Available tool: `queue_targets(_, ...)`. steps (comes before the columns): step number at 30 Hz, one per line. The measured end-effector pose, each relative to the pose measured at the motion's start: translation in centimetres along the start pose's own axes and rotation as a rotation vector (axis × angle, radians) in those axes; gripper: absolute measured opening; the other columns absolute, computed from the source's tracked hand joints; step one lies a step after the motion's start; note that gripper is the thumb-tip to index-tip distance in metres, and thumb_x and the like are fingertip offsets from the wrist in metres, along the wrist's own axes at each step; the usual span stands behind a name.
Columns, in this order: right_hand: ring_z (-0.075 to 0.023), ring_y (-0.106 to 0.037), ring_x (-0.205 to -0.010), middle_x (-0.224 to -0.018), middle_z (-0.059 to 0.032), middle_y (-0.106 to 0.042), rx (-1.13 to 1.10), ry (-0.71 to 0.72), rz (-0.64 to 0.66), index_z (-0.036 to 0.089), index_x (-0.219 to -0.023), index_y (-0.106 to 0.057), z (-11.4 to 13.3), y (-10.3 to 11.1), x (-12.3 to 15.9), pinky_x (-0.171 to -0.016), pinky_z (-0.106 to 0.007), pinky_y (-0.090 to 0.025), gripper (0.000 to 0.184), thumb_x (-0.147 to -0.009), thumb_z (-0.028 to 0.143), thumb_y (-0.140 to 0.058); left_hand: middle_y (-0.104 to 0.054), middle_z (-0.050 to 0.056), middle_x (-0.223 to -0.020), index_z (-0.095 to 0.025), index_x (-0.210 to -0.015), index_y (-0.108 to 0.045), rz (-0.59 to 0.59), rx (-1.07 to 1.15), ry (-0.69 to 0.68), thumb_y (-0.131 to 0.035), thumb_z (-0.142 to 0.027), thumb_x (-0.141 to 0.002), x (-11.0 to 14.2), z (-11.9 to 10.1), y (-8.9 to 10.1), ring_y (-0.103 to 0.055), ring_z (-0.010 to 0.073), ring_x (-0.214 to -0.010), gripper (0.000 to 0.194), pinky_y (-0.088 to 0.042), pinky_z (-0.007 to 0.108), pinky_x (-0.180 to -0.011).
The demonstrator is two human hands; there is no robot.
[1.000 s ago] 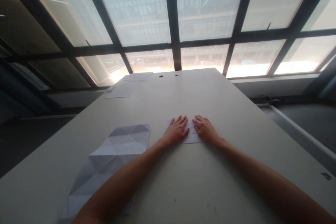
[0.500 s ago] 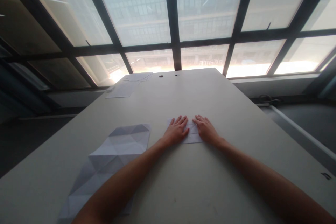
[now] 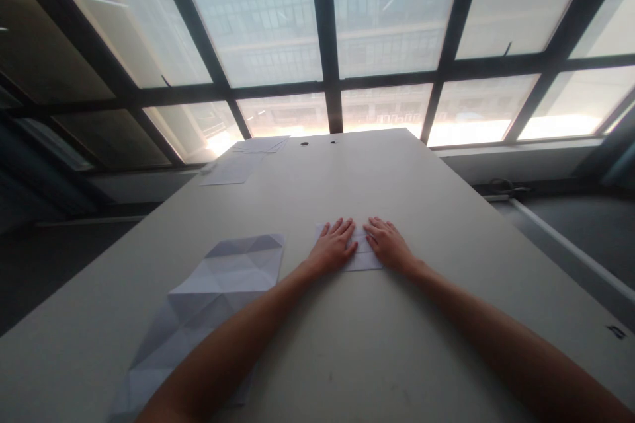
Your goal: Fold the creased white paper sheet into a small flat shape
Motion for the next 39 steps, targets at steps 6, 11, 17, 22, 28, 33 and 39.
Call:
queue_targets(6,-0.0249,-0.039,-0.142,-0.149,-0.0151,-0.048,-0.014,-0.004,-0.030,0.017,-0.133,-0.062,-0.3,-0.3,-0.1,-0.118,-0.045,-0.026,0.041,-0.099,0.016,-0.039,-0.023,0.004,-0.163,-0.020,-0.156,-0.027,-0.003,0.003,-0.003,-0.031,-0.049,-0.101,0.0,0.0,0.0,-0.016,0.0255,-0.151,0.062,-0.014,0.050,-0.122)
queue_targets(11,-0.0251,-0.040,-0.142,-0.148,-0.0151,-0.049,-0.017,0.001,-0.033,0.018,-0.134,-0.061,-0.5,-0.3,-0.1,-0.118,-0.046,-0.027,0.042,-0.097,0.014,-0.041,-0.023,0.005,-0.162,-0.020,-0.155,-0.029,-0.010,0.005,-0.009,-0.031,-0.049,-0.101,0.0,0.1,0.0,-0.016,0.0260,-0.151,0.061,-0.015,0.051,-0.122)
queue_targets(17,-0.0250,-0.036,-0.144,-0.150,-0.0112,-0.048,-0.083,0.228,-0.026,0.022,-0.130,-0.064,1.2,0.3,0.3,-0.119,-0.052,-0.023,0.038,-0.095,0.018,-0.051,-0.025,0.004,-0.162,-0.021,-0.155,-0.029,-0.025,0.018,-0.017,-0.028,-0.044,-0.103,0.0,0.2,-0.2,-0.018,0.0252,-0.151,0.057,-0.016,0.052,-0.122)
queue_targets(22,-0.0206,-0.042,-0.140,-0.148,-0.0094,-0.050,-0.181,0.338,0.041,0.026,-0.137,-0.057,2.0,-0.1,0.4,-0.117,-0.049,-0.028,0.044,-0.094,0.018,-0.050,-0.026,0.003,-0.162,-0.023,-0.155,-0.029,-0.046,0.028,-0.015,-0.026,-0.043,-0.103,-0.1,0.3,-0.3,-0.019,0.0246,-0.151,0.056,-0.017,0.052,-0.121)
queue_targets(28,-0.0237,-0.036,-0.144,-0.152,-0.0079,-0.045,-0.106,0.265,0.068,0.023,-0.145,-0.049,1.7,-0.3,0.3,-0.119,-0.053,-0.020,0.048,-0.098,0.024,-0.044,-0.026,0.004,-0.162,-0.022,-0.155,-0.029,-0.023,0.016,-0.012,-0.028,-0.040,-0.102,-0.1,0.1,-0.2,-0.018,0.0246,-0.151,0.056,-0.016,0.052,-0.122)
queue_targets(33,-0.0263,-0.025,-0.149,-0.157,-0.0093,-0.035,-0.046,0.217,0.121,0.017,-0.154,-0.034,1.5,-0.6,0.4,-0.121,-0.055,-0.014,0.056,-0.101,0.037,-0.037,-0.026,0.005,-0.162,-0.021,-0.156,-0.027,-0.005,0.008,-0.007,-0.030,-0.039,-0.101,0.0,0.1,-0.1,-0.017,0.0243,-0.151,0.058,-0.016,0.051,-0.122)
queue_targets(39,-0.0267,-0.025,-0.149,-0.157,-0.0123,-0.034,-0.008,0.160,0.106,0.016,-0.153,-0.036,1.4,-0.4,0.3,-0.120,-0.052,-0.016,0.056,-0.101,0.037,-0.037,-0.025,0.004,-0.162,-0.021,-0.156,-0.028,0.001,0.006,-0.008,-0.030,-0.039,-0.101,0.1,0.0,0.0,-0.018,0.0246,-0.151,0.057,-0.016,0.051,-0.122)
Point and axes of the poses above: each hand's wrist, its own x-axis away from the middle knuckle, its own y-axis out of the back of the hand, z = x × y, the point moved 6 cm from there along -x, towards the middle knuckle
